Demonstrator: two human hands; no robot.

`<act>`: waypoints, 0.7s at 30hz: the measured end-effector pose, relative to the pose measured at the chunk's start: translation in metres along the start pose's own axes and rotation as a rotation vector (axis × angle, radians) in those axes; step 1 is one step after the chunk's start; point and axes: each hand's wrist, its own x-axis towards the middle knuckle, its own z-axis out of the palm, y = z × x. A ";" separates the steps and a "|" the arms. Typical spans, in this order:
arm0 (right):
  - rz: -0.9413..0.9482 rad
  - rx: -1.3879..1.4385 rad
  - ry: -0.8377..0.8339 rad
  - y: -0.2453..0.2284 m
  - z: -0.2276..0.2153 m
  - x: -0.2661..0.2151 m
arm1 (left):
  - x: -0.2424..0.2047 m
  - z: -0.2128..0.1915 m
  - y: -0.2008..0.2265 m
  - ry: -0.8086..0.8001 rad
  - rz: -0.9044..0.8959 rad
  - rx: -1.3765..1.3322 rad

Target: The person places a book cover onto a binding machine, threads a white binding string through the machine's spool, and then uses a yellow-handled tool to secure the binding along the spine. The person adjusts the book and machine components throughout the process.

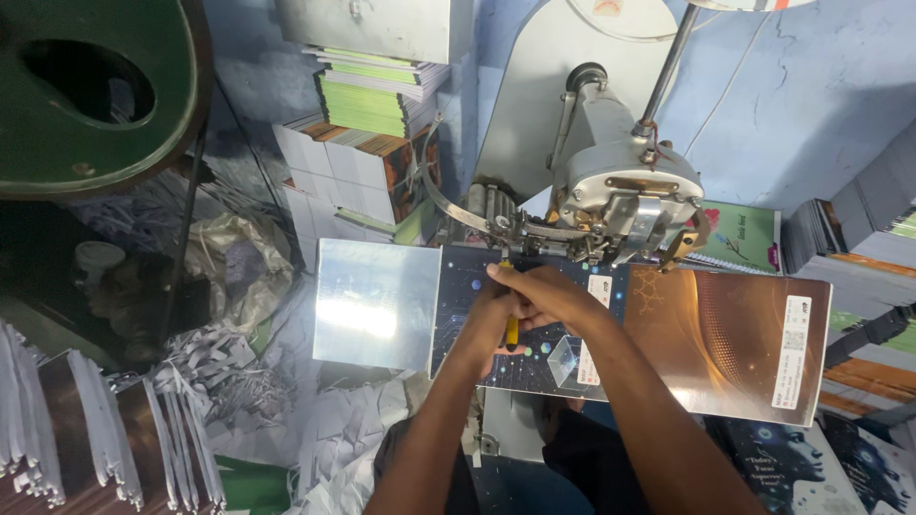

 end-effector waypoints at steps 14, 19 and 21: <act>-0.053 0.129 0.056 0.026 -0.001 -0.006 | 0.007 -0.004 0.000 -0.008 -0.024 0.002; -0.058 0.175 0.042 0.039 -0.003 -0.008 | 0.017 -0.003 -0.009 0.009 -0.007 -0.037; -0.061 0.215 0.021 0.041 -0.004 -0.009 | 0.022 -0.003 -0.011 0.041 0.014 -0.028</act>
